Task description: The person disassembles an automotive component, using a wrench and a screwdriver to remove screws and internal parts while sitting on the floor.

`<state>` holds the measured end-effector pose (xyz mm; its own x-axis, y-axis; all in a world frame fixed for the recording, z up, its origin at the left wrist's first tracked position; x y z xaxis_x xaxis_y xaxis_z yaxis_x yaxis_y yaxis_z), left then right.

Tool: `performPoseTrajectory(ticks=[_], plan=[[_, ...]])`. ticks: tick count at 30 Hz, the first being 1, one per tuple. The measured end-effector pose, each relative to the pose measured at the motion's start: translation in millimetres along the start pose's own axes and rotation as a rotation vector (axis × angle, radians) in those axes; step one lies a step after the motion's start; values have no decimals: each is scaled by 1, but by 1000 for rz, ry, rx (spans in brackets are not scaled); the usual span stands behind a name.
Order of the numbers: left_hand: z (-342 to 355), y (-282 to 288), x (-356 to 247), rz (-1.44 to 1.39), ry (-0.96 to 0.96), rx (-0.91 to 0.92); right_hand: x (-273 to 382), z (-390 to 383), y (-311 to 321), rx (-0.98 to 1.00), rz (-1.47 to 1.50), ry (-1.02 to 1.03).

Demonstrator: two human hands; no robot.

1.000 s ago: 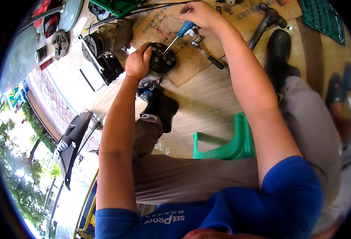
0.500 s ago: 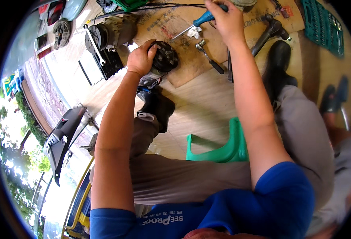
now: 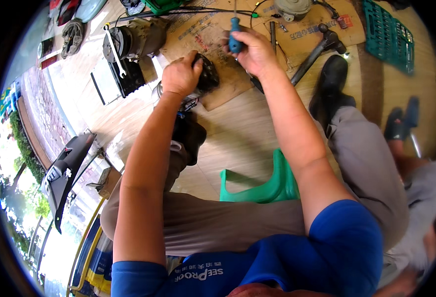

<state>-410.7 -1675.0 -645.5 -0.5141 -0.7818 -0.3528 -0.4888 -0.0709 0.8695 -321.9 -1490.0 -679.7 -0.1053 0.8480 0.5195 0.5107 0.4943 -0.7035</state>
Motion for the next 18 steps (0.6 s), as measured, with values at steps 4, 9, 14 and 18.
performPoseTrajectory(ticks=[4, 9, 14, 18], plan=[[0, -17, -40, 197, 83, 85, 35, -6, -35, 131, -156, 34], [2, -11, -38, 163, 66, 88, 171, -5, -85, 36, -819, 208], [-8, -6, -18, 121, 65, 55, 252, -59, -109, -22, -2148, 290], [-5, 1, -23, 47, 23, -11, 268, -93, -14, 4, -2433, 374]])
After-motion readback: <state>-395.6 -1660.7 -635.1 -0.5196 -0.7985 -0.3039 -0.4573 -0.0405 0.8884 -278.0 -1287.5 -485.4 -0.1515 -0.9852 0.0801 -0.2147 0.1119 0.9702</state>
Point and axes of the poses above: each hand's wrist, its own z-axis towards the middle knuckle, its own y-axis out of the back of the hand, x = y × z, the point moved 3 cm from there along z, towards the middle knuckle, and after that the axes turned 10 degrees about -z, right-handed, at the moved point
